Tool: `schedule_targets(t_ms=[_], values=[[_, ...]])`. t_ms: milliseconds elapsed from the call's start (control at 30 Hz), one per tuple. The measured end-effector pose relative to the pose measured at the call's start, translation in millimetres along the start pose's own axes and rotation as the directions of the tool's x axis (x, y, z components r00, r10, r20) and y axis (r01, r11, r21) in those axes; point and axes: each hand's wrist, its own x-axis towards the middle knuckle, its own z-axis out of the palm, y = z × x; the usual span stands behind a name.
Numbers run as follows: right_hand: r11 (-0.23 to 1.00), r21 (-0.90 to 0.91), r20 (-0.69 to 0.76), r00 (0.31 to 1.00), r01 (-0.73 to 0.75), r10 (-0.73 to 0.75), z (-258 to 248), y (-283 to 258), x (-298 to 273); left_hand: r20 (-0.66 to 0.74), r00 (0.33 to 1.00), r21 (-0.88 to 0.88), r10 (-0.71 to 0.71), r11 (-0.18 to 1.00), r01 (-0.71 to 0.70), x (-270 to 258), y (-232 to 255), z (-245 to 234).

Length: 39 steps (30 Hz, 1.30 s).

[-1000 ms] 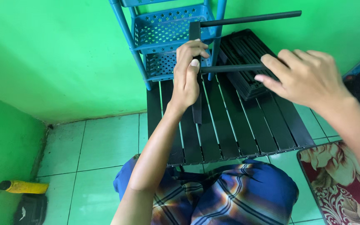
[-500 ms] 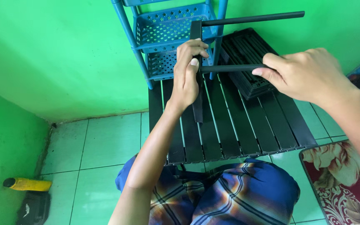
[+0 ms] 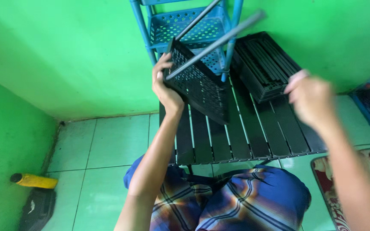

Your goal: The person assembles a blue three-tier plastic storage rack by inserting vertical poles into the trays and stacking them. They then handle black plastic trays and rods, inserting rods into the trays to form a frame.

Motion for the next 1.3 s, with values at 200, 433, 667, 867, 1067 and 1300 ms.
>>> schedule_targets(t_ms=[200,433,667,867,1067,1300], values=[[0.762,0.018,0.636,0.595,-0.648,0.491,107.4,-1.7,-42.6,-0.146,0.955,-0.351,-0.26,0.916,0.196,-30.5,-12.2,-21.9],[0.759,0.212,0.545,0.72,-0.615,0.431,148.1,11.2,-60.4,0.125,0.904,-0.342,-0.409,0.838,0.426,-44.9,-11.2,-70.7],[0.904,0.075,0.373,0.853,-0.421,0.366,138.7,36.9,-54.8,0.242,0.744,0.095,-0.623,0.778,0.621,-52.4,-14.9,-121.1],[0.876,0.008,0.373,0.814,-0.483,0.445,137.2,29.0,-46.8,0.068,0.667,0.373,-0.742,0.639,0.672,-68.8,-25.2,-130.0],[0.921,0.02,0.198,0.904,-0.39,0.378,141.2,21.3,-48.5,0.239,0.802,0.513,-0.547,0.772,0.374,-78.7,-33.0,-129.6],[0.925,0.067,0.062,0.926,-0.375,0.371,149.4,21.6,-53.2,0.182,0.762,0.514,-0.622,0.72,0.465,-77.7,-25.8,-126.8]])
